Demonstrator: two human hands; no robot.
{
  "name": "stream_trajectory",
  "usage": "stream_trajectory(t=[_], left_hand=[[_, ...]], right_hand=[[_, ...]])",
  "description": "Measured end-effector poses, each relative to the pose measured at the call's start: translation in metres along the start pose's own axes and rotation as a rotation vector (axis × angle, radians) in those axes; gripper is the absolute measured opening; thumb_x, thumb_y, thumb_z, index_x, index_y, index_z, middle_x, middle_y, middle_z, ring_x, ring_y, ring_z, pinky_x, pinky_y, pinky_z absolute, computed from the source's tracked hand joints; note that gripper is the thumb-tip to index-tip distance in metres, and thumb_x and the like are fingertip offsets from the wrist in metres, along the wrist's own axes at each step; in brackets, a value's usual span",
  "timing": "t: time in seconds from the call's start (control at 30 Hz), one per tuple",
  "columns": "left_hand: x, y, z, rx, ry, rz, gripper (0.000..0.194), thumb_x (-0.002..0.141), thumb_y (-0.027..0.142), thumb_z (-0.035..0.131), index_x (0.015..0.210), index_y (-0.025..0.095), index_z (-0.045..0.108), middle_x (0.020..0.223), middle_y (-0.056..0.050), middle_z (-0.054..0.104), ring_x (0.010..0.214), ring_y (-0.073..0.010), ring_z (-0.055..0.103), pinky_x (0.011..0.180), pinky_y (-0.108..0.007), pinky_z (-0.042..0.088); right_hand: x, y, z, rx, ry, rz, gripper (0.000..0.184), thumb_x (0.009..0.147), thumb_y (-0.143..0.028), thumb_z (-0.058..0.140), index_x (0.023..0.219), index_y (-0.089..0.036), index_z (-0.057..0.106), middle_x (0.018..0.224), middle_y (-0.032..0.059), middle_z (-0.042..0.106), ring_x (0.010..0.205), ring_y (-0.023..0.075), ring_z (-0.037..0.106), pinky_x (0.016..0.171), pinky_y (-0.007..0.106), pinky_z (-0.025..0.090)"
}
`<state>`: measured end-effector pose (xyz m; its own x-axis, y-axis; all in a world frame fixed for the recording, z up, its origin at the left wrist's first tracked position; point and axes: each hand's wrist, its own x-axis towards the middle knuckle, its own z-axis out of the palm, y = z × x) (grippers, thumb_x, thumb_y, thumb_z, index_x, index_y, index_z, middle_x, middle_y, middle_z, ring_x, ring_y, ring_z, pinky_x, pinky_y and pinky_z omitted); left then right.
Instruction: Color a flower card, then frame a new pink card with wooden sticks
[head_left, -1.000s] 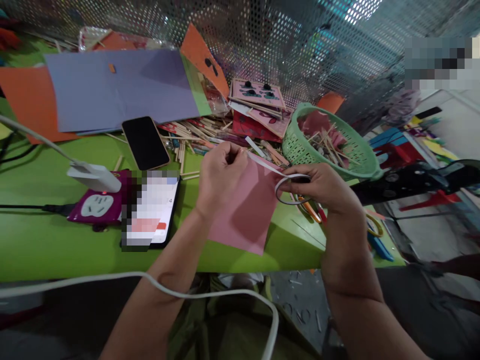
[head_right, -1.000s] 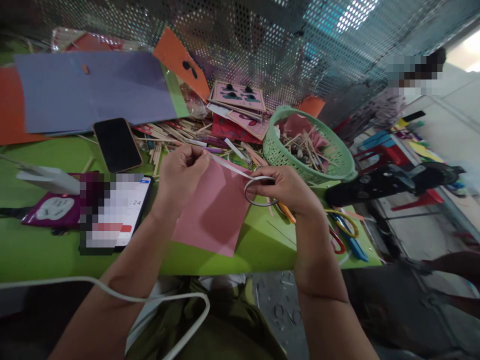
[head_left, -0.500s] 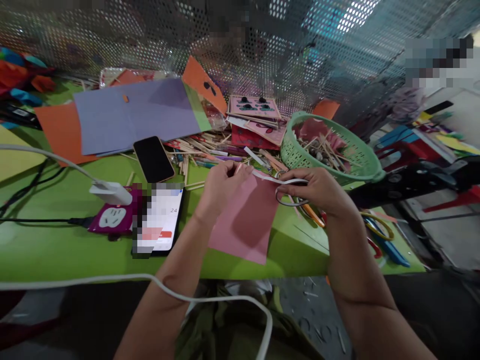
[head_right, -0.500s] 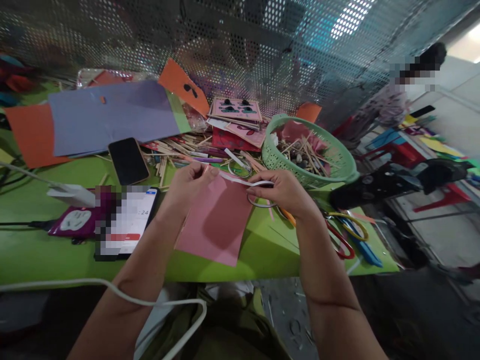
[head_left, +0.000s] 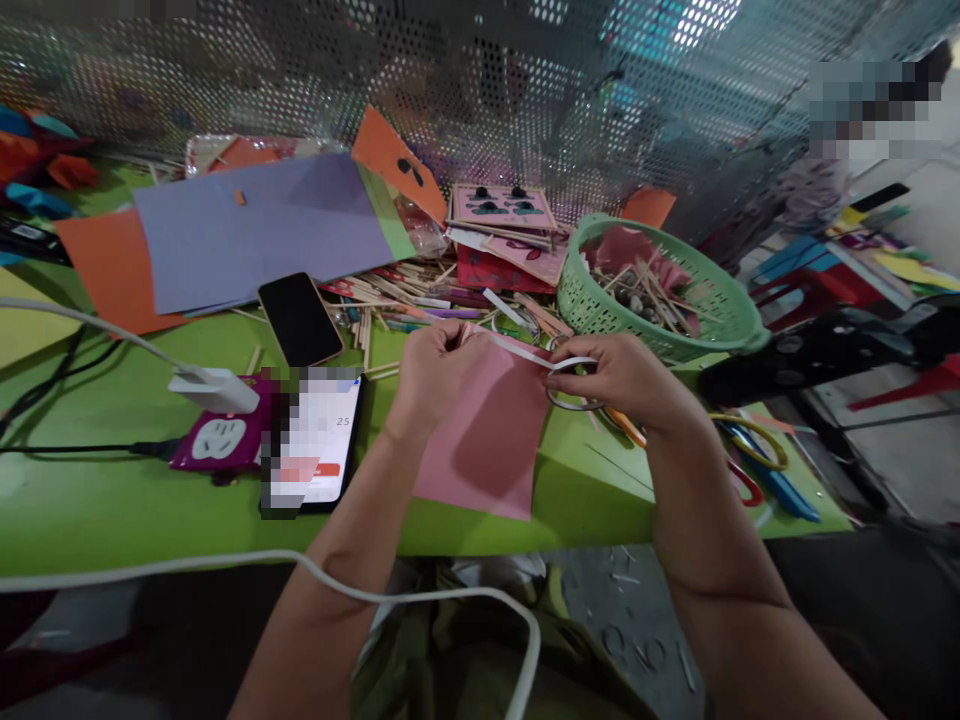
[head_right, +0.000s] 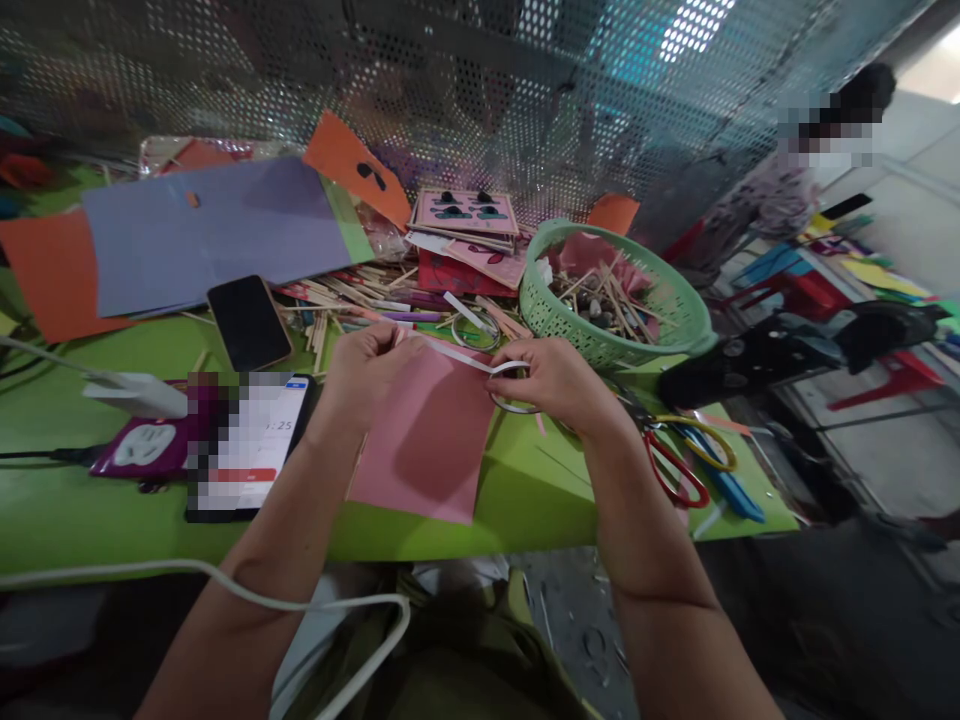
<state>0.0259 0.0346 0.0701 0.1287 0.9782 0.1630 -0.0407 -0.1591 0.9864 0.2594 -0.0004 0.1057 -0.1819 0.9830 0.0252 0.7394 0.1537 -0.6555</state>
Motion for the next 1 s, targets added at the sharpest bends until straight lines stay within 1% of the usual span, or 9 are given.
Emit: stream_trajectory(t=[0.2, 0.37, 0.57, 0.77, 0.93, 1.0], left_hand=[[-0.0003, 0.0031, -0.0004, -0.017, -0.012, -0.003, 0.042, 0.08, 0.024, 0.066, 0.058, 0.021, 0.03, 0.06, 0.006, 0.022, 0.059, -0.0086, 0.019, 0.054, -0.025, 0.018], [-0.0015, 0.0059, 0.0006, -0.013, 0.005, 0.009, 0.043, 0.078, 0.024, 0.067, 0.058, 0.021, 0.03, 0.061, 0.006, 0.022, 0.059, -0.0086, 0.019, 0.054, -0.025, 0.019], [0.0003, 0.0085, -0.0019, 0.001, 0.015, 0.011, 0.043, 0.077, 0.024, 0.067, 0.056, 0.021, 0.031, 0.059, 0.005, 0.023, 0.059, -0.0092, 0.02, 0.053, -0.026, 0.018], [0.0012, 0.0074, -0.0034, 0.0, 0.035, 0.002, 0.045, 0.078, 0.023, 0.07, 0.055, 0.021, 0.031, 0.06, 0.005, 0.023, 0.057, -0.0089, 0.02, 0.054, -0.026, 0.02], [0.0005, 0.0066, -0.0056, 0.001, 0.048, 0.016, 0.048, 0.08, 0.026, 0.07, 0.056, 0.021, 0.029, 0.061, 0.005, 0.021, 0.058, -0.0093, 0.019, 0.054, -0.026, 0.021], [0.0003, 0.007, -0.0063, 0.0, 0.037, 0.019, 0.047, 0.08, 0.026, 0.07, 0.057, 0.021, 0.029, 0.062, 0.004, 0.021, 0.059, -0.0095, 0.019, 0.054, -0.026, 0.02]], right_hand=[[-0.0005, -0.0039, -0.0037, -0.083, -0.036, -0.031, 0.013, 0.081, -0.034, 0.075, 0.076, -0.023, 0.079, 0.076, 0.0028, 0.079, 0.072, 0.0202, 0.071, 0.07, 0.032, 0.048], [-0.0013, -0.0042, -0.0065, -0.123, -0.063, -0.029, 0.013, 0.082, -0.034, 0.075, 0.078, -0.023, 0.078, 0.075, 0.0021, 0.078, 0.07, 0.0188, 0.069, 0.068, 0.031, 0.046], [-0.0027, -0.0026, -0.0066, -0.117, -0.057, -0.008, 0.016, 0.08, -0.039, 0.076, 0.077, -0.023, 0.078, 0.071, 0.0012, 0.076, 0.068, 0.0194, 0.068, 0.065, 0.032, 0.044], [-0.0029, -0.0039, -0.0079, -0.08, -0.085, 0.004, 0.014, 0.08, -0.037, 0.076, 0.081, -0.024, 0.081, 0.073, 0.0008, 0.078, 0.067, 0.0197, 0.07, 0.064, 0.031, 0.046], [-0.0019, -0.0026, -0.0099, -0.171, -0.073, 0.018, 0.005, 0.076, -0.03, 0.077, 0.074, -0.026, 0.079, 0.072, 0.0007, 0.078, 0.067, 0.0206, 0.069, 0.064, 0.032, 0.044], [-0.0021, -0.0007, -0.0102, -0.207, -0.049, 0.022, 0.006, 0.076, -0.03, 0.078, 0.072, -0.026, 0.078, 0.071, 0.0005, 0.078, 0.068, 0.021, 0.069, 0.065, 0.032, 0.043]])
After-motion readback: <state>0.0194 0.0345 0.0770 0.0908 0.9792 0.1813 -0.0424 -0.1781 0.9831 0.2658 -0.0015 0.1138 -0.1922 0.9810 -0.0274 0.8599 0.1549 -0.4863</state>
